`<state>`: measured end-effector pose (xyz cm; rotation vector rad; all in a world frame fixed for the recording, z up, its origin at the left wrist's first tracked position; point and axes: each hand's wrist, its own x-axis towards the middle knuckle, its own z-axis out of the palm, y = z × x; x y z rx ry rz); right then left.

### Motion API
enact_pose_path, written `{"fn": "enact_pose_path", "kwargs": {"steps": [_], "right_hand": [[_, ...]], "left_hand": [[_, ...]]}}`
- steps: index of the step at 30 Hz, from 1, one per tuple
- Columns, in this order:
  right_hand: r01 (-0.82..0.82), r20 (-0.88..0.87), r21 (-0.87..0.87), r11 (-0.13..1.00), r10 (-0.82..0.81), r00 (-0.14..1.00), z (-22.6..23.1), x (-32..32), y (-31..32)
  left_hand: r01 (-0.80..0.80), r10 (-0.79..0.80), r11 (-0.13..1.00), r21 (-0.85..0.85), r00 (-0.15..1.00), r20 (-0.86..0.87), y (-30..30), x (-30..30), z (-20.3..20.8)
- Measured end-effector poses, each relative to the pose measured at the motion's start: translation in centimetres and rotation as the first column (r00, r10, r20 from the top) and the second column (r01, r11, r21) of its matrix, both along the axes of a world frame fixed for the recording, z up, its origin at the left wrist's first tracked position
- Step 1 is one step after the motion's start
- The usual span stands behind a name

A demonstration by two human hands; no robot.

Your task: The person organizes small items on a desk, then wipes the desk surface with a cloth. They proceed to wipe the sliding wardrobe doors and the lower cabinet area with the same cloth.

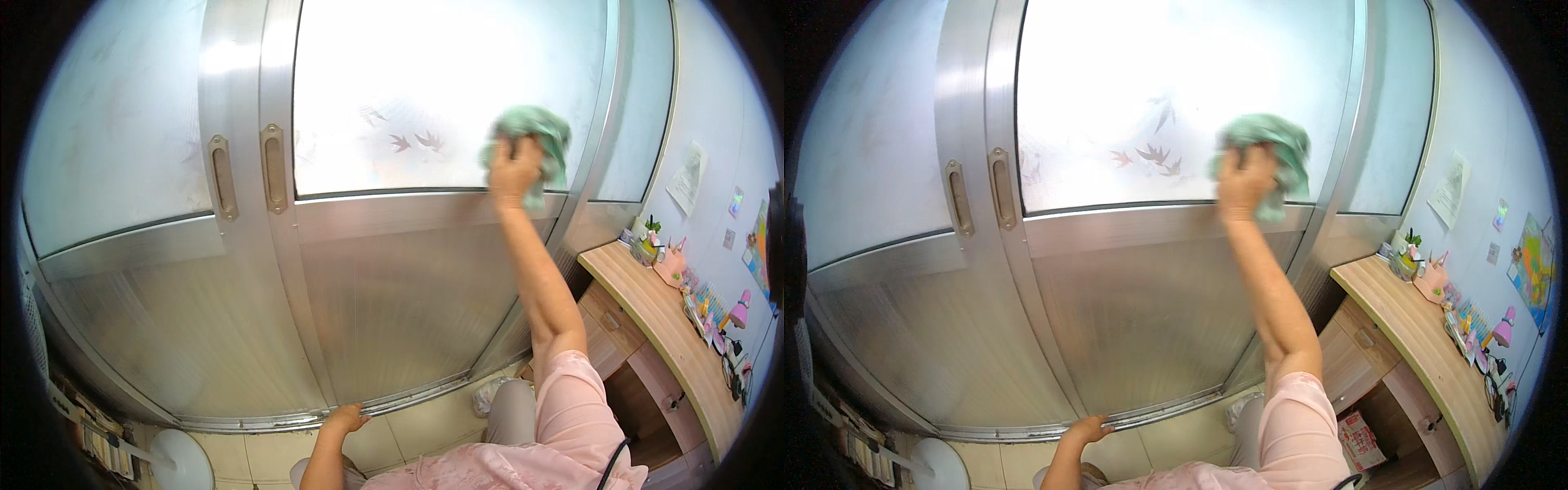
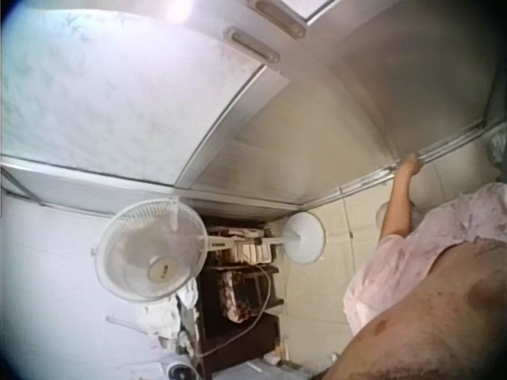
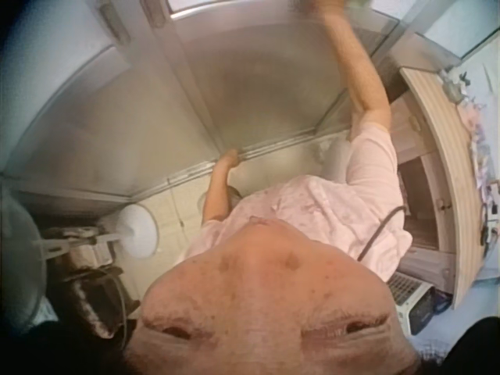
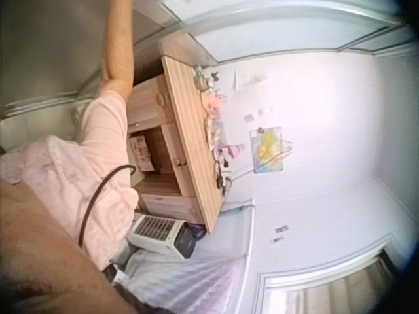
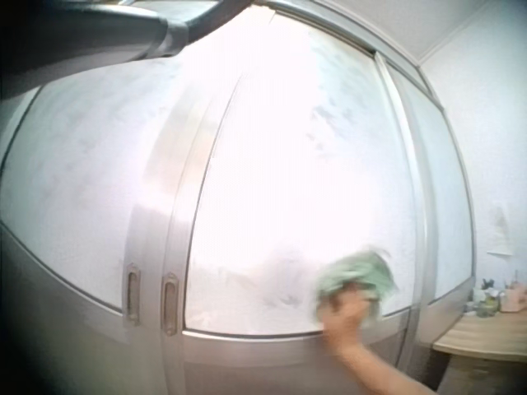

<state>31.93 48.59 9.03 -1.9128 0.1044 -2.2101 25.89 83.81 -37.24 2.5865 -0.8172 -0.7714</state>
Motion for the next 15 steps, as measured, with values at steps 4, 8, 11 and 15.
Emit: {"fn": "enact_pose_path", "kwargs": {"steps": [4, 8, 11, 15], "right_hand": [[-0.167, -0.161, -0.735, 0.658, 0.069, 0.985, -6.0, 0.3, 12.0], [-0.369, -0.356, -0.817, 0.442, 0.116, 0.927, -14.3, -0.1, 13.8], [-0.466, -0.49, -0.764, 0.447, 0.067, 0.869, -18.2, -1.8, 10.6], [-0.395, -0.366, -0.634, 0.665, 0.192, 0.911, -16.5, -1.2, 8.3]], "left_hand": [[-0.005, 0.004, 1.0, -0.025, 0.999, -0.034, 0.0, 0.3, 1.2], [-0.013, 0.014, 0.998, -0.061, 1.0, 0.028, -0.8, -0.1, 1.4], [-0.034, 0.035, 0.998, -0.054, 0.999, 0.014, 0.0, -0.4, 0.1], [-0.064, 0.064, 0.998, -0.011, 0.998, -0.023, 0.1, -0.2, 0.9]]}}
